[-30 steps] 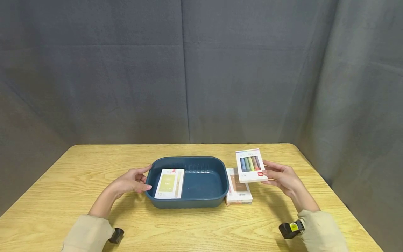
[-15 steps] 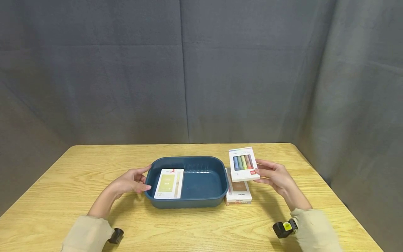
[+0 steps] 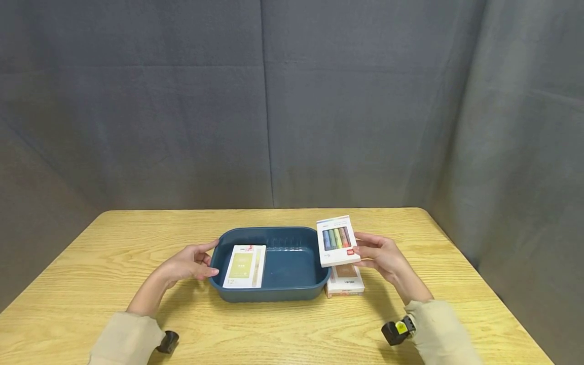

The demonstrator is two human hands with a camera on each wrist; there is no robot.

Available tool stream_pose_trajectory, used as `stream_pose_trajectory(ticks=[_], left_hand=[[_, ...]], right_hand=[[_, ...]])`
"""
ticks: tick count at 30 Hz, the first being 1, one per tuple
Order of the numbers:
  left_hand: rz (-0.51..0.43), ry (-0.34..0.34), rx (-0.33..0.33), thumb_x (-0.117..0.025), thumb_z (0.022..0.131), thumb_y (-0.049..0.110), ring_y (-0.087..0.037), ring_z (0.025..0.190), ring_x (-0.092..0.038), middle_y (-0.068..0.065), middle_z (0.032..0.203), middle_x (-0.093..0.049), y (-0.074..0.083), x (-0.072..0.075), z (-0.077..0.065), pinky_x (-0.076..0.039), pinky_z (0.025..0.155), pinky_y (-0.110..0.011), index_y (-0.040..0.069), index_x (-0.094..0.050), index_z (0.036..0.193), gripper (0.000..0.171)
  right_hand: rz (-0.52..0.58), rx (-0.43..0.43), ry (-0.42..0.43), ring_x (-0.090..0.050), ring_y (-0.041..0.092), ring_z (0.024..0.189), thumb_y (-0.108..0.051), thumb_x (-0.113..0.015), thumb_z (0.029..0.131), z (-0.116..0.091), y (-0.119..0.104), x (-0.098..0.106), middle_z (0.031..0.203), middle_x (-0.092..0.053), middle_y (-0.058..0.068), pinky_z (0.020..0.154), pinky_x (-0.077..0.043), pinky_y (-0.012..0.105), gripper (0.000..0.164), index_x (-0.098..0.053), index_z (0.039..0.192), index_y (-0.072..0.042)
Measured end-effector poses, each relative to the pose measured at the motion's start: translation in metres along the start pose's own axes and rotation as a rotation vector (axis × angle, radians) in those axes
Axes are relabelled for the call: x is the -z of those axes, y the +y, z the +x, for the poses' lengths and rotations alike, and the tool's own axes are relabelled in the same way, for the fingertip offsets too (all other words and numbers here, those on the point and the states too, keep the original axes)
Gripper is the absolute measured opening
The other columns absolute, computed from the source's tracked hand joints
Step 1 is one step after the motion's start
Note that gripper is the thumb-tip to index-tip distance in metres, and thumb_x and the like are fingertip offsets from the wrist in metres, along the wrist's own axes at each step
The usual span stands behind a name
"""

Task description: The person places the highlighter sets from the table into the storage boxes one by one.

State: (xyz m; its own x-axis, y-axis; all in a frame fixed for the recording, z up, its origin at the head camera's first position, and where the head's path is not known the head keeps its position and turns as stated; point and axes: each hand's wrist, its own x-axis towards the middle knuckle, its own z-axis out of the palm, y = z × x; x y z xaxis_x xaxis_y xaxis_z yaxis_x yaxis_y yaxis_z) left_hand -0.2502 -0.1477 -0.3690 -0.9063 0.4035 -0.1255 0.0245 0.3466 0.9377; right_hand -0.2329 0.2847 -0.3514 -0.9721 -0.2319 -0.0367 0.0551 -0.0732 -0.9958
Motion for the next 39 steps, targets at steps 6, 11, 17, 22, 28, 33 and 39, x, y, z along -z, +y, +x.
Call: stream_pose_trajectory(ticks=[6,11,17,22,28,33,39], left_hand=[[0.003,-0.008,-0.003,-0.068,0.077,0.001,-0.013,0.057,-0.041,-0.005,0.073,-0.042,0.000,0.000,0.000,-0.039,0.051,-0.027,-0.004,-0.019,0.140,0.079],[0.009,-0.011,-0.005,-0.068,0.077,0.001,-0.013,0.056,-0.041,-0.005,0.072,-0.042,0.000,0.000,0.002,-0.038,0.050,-0.026,-0.004,-0.019,0.140,0.079],[0.015,-0.008,-0.006,-0.068,0.077,0.001,-0.013,0.057,-0.042,-0.005,0.072,-0.042,0.000,-0.001,0.002,-0.039,0.051,-0.026,-0.004,-0.020,0.139,0.079],[0.023,-0.003,0.000,-0.069,0.077,0.002,-0.013,0.058,-0.042,-0.005,0.073,-0.042,0.000,-0.002,0.002,-0.039,0.051,-0.027,-0.004,-0.020,0.139,0.080],[0.018,0.002,-0.001,-0.069,0.076,0.002,-0.013,0.058,-0.042,-0.005,0.073,-0.042,0.000,-0.002,0.002,-0.039,0.051,-0.027,-0.004,-0.020,0.139,0.079],[0.017,0.001,0.000,-0.068,0.077,0.002,-0.014,0.058,-0.042,-0.005,0.073,-0.042,0.000,-0.002,0.002,-0.040,0.052,-0.028,-0.004,-0.020,0.139,0.079],[0.015,-0.004,-0.002,-0.069,0.077,0.002,-0.014,0.057,-0.043,-0.005,0.073,-0.042,-0.001,-0.003,0.001,-0.041,0.053,-0.029,-0.004,-0.020,0.140,0.080]], right_hand=[[0.012,-0.015,-0.005,-0.062,0.019,0.080,0.006,-0.054,0.085,0.002,0.000,-0.007,0.098,-0.058,0.006,0.070,-0.050,0.033,0.053,-0.030,0.131,0.014],[0.000,-0.011,-0.022,-0.061,0.018,0.079,0.006,-0.052,0.086,0.002,-0.001,-0.012,0.099,-0.058,0.008,0.068,-0.050,0.031,0.055,-0.023,0.132,0.017],[-0.018,-0.024,-0.020,-0.061,0.018,0.080,0.005,-0.052,0.086,0.001,-0.002,-0.019,0.103,-0.056,0.009,0.070,-0.050,0.032,0.056,-0.022,0.133,0.016],[-0.040,-0.036,-0.051,-0.061,0.020,0.081,0.006,-0.052,0.086,0.001,-0.002,-0.025,0.103,-0.056,0.014,0.072,-0.048,0.037,0.058,-0.021,0.134,0.014],[-0.097,-0.052,-0.052,-0.061,0.019,0.079,0.005,-0.053,0.086,0.003,-0.002,-0.033,0.099,-0.058,0.015,0.073,-0.048,0.040,0.050,-0.031,0.130,0.016],[-0.130,-0.037,-0.071,-0.062,0.018,0.078,0.005,-0.054,0.085,0.005,0.000,-0.039,0.096,-0.060,0.014,0.070,-0.049,0.038,0.046,-0.037,0.125,0.019],[-0.107,-0.040,-0.096,-0.061,0.018,0.077,0.006,-0.053,0.085,0.006,0.001,-0.047,0.097,-0.059,0.017,0.065,-0.051,0.033,0.049,-0.031,0.127,0.019]])
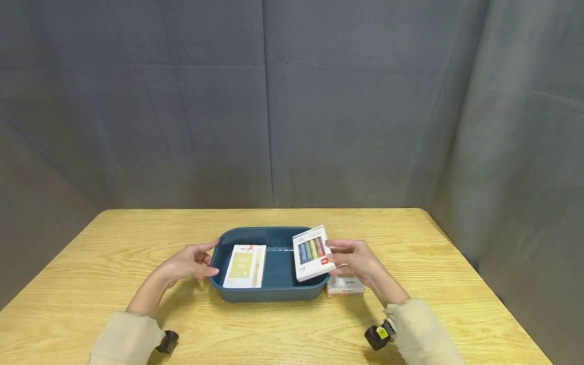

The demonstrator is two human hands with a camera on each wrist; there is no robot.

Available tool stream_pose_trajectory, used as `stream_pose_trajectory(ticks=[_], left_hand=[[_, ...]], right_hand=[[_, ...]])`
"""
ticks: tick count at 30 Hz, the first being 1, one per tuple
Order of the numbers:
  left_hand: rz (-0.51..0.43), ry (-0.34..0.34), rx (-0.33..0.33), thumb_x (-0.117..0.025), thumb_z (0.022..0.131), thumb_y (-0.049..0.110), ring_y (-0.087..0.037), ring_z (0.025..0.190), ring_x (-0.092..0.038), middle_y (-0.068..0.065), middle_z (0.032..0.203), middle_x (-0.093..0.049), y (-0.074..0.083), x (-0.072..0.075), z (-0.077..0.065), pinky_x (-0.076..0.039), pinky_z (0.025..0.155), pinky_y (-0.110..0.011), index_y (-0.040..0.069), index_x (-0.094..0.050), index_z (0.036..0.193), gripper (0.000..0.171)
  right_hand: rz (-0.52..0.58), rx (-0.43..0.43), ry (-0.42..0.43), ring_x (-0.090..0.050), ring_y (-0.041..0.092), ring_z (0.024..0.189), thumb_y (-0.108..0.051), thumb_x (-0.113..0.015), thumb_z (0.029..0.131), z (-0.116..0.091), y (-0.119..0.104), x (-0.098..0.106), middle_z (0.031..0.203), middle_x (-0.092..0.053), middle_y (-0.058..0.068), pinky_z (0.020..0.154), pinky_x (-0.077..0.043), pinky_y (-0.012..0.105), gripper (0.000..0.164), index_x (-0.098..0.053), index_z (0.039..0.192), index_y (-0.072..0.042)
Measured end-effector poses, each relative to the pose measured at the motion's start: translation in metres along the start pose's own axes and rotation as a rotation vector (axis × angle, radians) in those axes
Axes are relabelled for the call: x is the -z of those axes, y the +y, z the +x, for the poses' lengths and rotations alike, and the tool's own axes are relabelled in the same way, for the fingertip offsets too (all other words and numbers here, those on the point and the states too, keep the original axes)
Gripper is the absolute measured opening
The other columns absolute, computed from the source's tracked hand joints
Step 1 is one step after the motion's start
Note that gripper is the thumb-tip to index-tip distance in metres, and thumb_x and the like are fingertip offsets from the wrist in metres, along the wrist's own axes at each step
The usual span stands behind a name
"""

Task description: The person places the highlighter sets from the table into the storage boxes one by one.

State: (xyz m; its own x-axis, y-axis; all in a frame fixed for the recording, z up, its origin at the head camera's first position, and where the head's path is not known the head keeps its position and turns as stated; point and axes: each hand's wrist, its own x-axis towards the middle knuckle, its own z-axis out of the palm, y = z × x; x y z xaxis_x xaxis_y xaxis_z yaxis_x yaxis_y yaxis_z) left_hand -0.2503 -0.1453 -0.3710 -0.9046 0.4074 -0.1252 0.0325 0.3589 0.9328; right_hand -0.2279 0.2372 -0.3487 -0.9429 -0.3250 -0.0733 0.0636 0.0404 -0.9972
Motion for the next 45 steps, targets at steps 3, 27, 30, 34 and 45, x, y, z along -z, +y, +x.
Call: stream_pose_trajectory(ticks=[3,27,30,34,45], left_hand=[[-0.002,0.003,0.002,-0.069,0.076,0.002,-0.013,0.058,-0.043,-0.005,0.072,-0.042,0.000,0.000,0.000,-0.041,0.052,-0.029,-0.004,-0.020,0.139,0.080],[-0.004,0.007,0.008,-0.068,0.077,0.003,-0.014,0.058,-0.043,-0.005,0.073,-0.042,0.002,0.000,-0.001,-0.041,0.054,-0.030,-0.003,-0.020,0.140,0.079],[-0.001,0.006,0.006,-0.068,0.077,0.003,-0.014,0.058,-0.043,-0.005,0.073,-0.042,0.001,0.000,-0.001,-0.041,0.053,-0.029,-0.003,-0.020,0.140,0.079],[0.002,0.005,0.003,-0.068,0.077,0.003,-0.014,0.058,-0.043,-0.005,0.073,-0.042,0.001,0.000,-0.001,-0.041,0.053,-0.029,-0.003,-0.020,0.140,0.079],[0.008,0.003,0.000,-0.068,0.077,0.003,-0.014,0.057,-0.043,-0.005,0.073,-0.042,0.001,0.000,-0.001,-0.040,0.052,-0.028,-0.003,-0.020,0.140,0.079]], right_hand=[[0.000,-0.005,0.012,-0.061,0.017,0.075,0.006,-0.053,0.085,0.001,0.000,-0.003,0.095,-0.060,0.017,0.063,-0.051,0.032,0.051,-0.030,0.128,0.019],[-0.255,0.022,0.080,-0.060,0.017,0.068,0.008,-0.059,0.079,0.009,0.001,-0.026,0.097,-0.056,0.023,0.057,-0.051,0.031,0.042,-0.045,0.117,0.020],[-0.282,0.019,0.098,-0.061,0.017,0.069,0.009,-0.059,0.079,0.010,0.000,-0.030,0.096,-0.056,0.024,0.057,-0.051,0.032,0.041,-0.047,0.116,0.020],[-0.327,-0.001,0.134,-0.061,0.017,0.066,0.007,-0.061,0.078,0.012,0.000,-0.033,0.099,-0.055,0.025,0.056,-0.051,0.032,0.039,-0.050,0.114,0.017],[-0.487,-0.004,0.175,-0.059,0.017,0.066,0.003,-0.069,0.073,0.014,-0.002,-0.041,0.086,-0.060,0.014,0.056,-0.051,0.033,0.039,-0.056,0.108,0.015]])
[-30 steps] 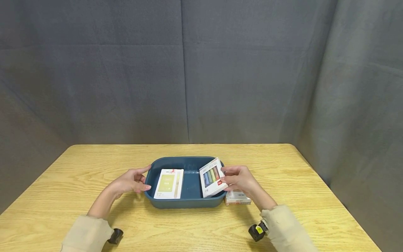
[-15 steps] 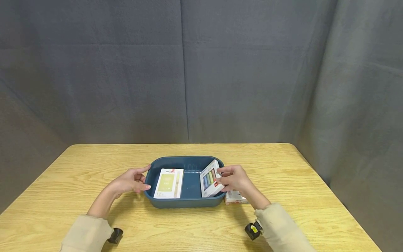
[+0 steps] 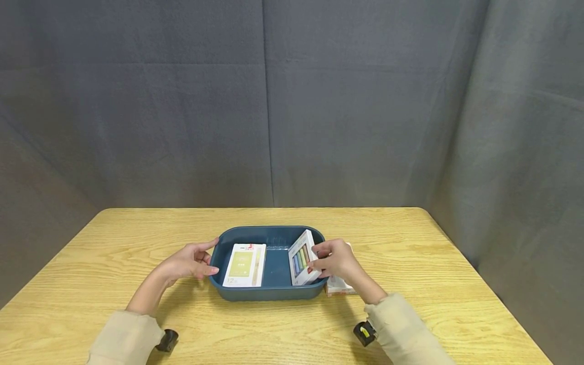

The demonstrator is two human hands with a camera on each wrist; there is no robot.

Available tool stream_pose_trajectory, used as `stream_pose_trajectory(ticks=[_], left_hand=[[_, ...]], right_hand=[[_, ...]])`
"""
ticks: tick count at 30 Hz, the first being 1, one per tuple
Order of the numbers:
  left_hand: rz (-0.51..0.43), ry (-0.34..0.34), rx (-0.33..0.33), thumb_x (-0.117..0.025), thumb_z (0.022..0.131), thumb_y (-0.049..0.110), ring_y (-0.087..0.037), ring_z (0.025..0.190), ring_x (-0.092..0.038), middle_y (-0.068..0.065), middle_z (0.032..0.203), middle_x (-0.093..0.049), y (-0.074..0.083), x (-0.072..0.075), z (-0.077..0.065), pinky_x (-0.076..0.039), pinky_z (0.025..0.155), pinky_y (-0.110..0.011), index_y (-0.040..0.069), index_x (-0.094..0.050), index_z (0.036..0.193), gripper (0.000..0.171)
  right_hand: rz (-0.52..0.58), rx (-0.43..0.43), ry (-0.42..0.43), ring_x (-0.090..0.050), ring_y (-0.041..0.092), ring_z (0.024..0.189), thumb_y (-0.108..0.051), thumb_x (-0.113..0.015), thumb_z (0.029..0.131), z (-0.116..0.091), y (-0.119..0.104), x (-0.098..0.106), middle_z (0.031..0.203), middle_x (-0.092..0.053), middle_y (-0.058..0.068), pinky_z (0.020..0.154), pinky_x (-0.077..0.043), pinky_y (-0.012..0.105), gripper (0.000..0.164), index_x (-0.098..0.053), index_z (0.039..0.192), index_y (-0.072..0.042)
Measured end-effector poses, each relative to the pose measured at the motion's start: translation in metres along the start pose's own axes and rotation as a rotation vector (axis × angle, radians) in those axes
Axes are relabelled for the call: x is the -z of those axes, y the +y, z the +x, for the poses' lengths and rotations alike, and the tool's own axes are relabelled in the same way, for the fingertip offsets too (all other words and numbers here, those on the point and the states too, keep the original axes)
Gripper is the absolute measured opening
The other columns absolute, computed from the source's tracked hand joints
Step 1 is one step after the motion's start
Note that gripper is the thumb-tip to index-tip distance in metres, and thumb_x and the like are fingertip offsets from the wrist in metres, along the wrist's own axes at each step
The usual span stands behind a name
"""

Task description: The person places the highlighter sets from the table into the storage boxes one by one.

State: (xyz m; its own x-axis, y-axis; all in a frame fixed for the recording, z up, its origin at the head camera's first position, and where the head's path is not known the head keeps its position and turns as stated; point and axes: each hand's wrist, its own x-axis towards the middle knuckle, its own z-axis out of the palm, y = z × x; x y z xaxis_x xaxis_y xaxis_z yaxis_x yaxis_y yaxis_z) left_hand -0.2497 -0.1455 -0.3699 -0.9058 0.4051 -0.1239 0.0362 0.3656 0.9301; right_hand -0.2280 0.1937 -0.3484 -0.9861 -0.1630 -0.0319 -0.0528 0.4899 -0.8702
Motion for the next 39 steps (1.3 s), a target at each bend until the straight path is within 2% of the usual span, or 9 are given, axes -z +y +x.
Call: stream_pose_trajectory(ticks=[9,16,24,27,30,33,39], left_hand=[[-0.001,0.003,0.007,-0.068,0.077,0.003,-0.013,0.058,-0.043,-0.005,0.073,-0.042,0.0000,0.0002,0.0003,-0.041,0.052,-0.028,-0.003,-0.020,0.140,0.079],[-0.004,0.003,0.007,-0.068,0.077,0.003,-0.013,0.058,-0.043,-0.005,0.073,-0.042,0.0001,0.0002,-0.0004,-0.041,0.053,-0.028,-0.003,-0.020,0.140,0.079],[-0.006,-0.002,0.004,-0.068,0.077,0.003,-0.014,0.058,-0.043,-0.005,0.072,-0.042,-0.0007,0.0004,-0.0003,-0.040,0.052,-0.028,-0.004,-0.020,0.140,0.080],[-0.009,-0.005,0.001,-0.068,0.077,0.002,-0.014,0.057,-0.043,-0.005,0.072,-0.042,-0.0010,0.0004,-0.0001,-0.040,0.052,-0.027,-0.004,-0.020,0.140,0.079],[-0.008,-0.005,0.000,-0.068,0.078,0.002,-0.014,0.057,-0.043,-0.005,0.072,-0.042,-0.0011,0.0003,0.0001,-0.040,0.052,-0.027,-0.004,-0.020,0.140,0.079],[-0.004,-0.001,0.000,-0.068,0.077,0.002,-0.014,0.057,-0.043,-0.005,0.072,-0.042,-0.0011,0.0002,0.0004,-0.040,0.052,-0.027,-0.004,-0.020,0.140,0.079],[-0.004,0.001,0.000,-0.068,0.077,0.002,-0.013,0.057,-0.043,-0.005,0.072,-0.042,-0.0012,0.0002,0.0009,-0.040,0.052,-0.027,-0.004,-0.020,0.139,0.079]], right_hand=[[-0.103,0.044,0.014,-0.059,0.016,0.061,0.003,-0.071,0.071,-0.0020,-0.0037,-0.0036,0.086,-0.060,0.014,0.053,-0.050,0.031,0.037,-0.059,0.106,0.013],[-0.187,0.120,0.008,-0.061,0.017,0.059,0.005,-0.071,0.070,-0.0015,-0.0031,-0.0047,0.086,-0.063,0.017,0.050,-0.050,0.029,0.035,-0.060,0.102,0.014],[-0.235,0.153,-0.011,-0.062,0.019,0.062,0.008,-0.069,0.068,0.0006,-0.0054,-0.0072,0.083,-0.064,0.019,0.050,-0.050,0.028,0.034,-0.059,0.100,0.017],[-0.282,0.184,-0.012,-0.061,0.016,0.059,0.008,-0.069,0.067,0.0001,-0.0070,-0.0081,0.078,-0.064,0.017,0.049,-0.049,0.027,0.028,-0.062,0.094,0.015],[-0.362,0.228,-0.001,-0.054,0.008,0.053,0.007,-0.069,0.066,0.0001,-0.0076,-0.0084,0.067,-0.062,0.009,0.046,-0.045,0.022,0.012,-0.064,0.077,0.009],[-0.408,0.260,0.022,-0.050,0.005,0.053,0.006,-0.070,0.066,0.0000,-0.0073,-0.0081,0.062,-0.061,0.005,0.047,-0.042,0.021,0.008,-0.064,0.070,0.004],[-0.411,0.276,0.055,-0.061,0.017,0.063,0.008,-0.070,0.066,-0.0011,-0.0068,-0.0082,0.073,-0.065,0.015,0.054,-0.049,0.027,0.018,-0.066,0.083,0.010]])
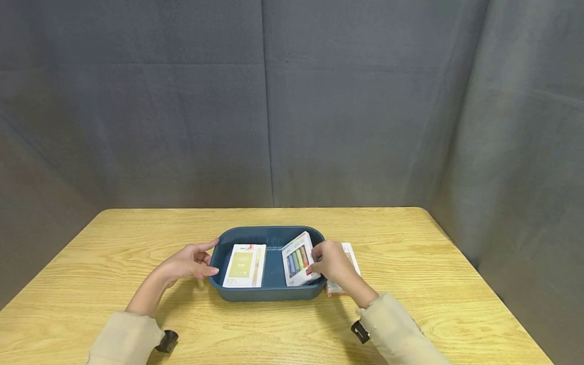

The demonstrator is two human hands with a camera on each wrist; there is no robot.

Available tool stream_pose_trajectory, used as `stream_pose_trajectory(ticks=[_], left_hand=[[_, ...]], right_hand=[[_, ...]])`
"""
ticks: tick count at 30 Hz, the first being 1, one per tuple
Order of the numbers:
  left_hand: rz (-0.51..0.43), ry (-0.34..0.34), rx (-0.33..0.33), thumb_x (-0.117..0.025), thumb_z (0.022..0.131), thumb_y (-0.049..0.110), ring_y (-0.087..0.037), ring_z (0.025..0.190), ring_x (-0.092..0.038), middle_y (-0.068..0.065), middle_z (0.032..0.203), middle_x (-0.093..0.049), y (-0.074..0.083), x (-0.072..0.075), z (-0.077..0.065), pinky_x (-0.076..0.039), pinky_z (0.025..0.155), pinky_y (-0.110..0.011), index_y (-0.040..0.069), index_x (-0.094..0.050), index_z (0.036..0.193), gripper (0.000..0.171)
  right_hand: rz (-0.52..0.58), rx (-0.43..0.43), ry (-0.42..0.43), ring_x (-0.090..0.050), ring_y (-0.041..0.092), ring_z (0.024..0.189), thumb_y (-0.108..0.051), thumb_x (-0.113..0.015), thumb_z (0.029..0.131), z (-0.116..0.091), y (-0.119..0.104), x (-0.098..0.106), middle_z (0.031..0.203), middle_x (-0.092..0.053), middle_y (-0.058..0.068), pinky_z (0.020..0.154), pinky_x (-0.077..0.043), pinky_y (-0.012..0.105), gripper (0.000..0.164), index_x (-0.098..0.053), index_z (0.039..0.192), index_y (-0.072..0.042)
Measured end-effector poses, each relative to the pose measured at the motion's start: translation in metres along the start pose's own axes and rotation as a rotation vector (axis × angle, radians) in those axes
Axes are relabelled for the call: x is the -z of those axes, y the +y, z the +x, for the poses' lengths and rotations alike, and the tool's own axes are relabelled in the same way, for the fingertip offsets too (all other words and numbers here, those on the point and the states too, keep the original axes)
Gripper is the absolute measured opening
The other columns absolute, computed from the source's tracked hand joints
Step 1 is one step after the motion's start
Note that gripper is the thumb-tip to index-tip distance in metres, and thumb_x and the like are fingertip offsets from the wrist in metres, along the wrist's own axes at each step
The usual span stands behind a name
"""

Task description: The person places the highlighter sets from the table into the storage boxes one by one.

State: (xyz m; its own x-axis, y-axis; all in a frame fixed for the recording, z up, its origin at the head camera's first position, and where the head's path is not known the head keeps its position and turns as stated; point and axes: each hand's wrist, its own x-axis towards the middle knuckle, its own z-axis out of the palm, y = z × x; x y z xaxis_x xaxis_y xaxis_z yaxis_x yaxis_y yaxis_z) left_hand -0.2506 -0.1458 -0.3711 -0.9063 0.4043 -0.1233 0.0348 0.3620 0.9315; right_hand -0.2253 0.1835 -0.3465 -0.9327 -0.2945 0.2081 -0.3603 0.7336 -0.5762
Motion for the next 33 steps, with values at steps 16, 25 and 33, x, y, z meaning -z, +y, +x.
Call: stream_pose_trajectory(ticks=[16,25,33], left_hand=[[-0.007,-0.002,-0.003,-0.068,0.077,0.003,-0.014,0.057,-0.043,-0.005,0.073,-0.042,0.000,0.000,-0.001,-0.041,0.052,-0.028,-0.004,-0.020,0.140,0.079],[-0.008,-0.002,-0.008,-0.068,0.077,0.003,-0.014,0.058,-0.043,-0.005,0.073,-0.043,0.000,0.000,-0.001,-0.042,0.053,-0.028,-0.004,-0.020,0.139,0.079],[-0.007,-0.002,-0.006,-0.068,0.078,0.004,-0.014,0.058,-0.042,-0.006,0.074,-0.043,0.000,0.000,-0.002,-0.041,0.052,-0.028,-0.003,-0.020,0.140,0.079]], right_hand=[[0.010,-0.029,0.082,-0.062,0.026,0.075,0.004,-0.069,0.072,-0.003,0.003,0.006,0.092,-0.063,0.021,0.063,-0.050,0.033,0.024,-0.064,0.095,0.010],[0.061,-0.032,0.142,-0.061,0.029,0.081,0.000,-0.068,0.074,-0.008,0.010,0.015,0.092,-0.063,0.020,0.065,-0.050,0.035,0.023,-0.065,0.096,0.009],[0.085,-0.037,0.194,-0.061,0.028,0.077,-0.002,-0.067,0.077,-0.012,0.018,0.023,0.088,-0.064,0.019,0.066,-0.050,0.036,0.020,-0.065,0.093,0.010]])
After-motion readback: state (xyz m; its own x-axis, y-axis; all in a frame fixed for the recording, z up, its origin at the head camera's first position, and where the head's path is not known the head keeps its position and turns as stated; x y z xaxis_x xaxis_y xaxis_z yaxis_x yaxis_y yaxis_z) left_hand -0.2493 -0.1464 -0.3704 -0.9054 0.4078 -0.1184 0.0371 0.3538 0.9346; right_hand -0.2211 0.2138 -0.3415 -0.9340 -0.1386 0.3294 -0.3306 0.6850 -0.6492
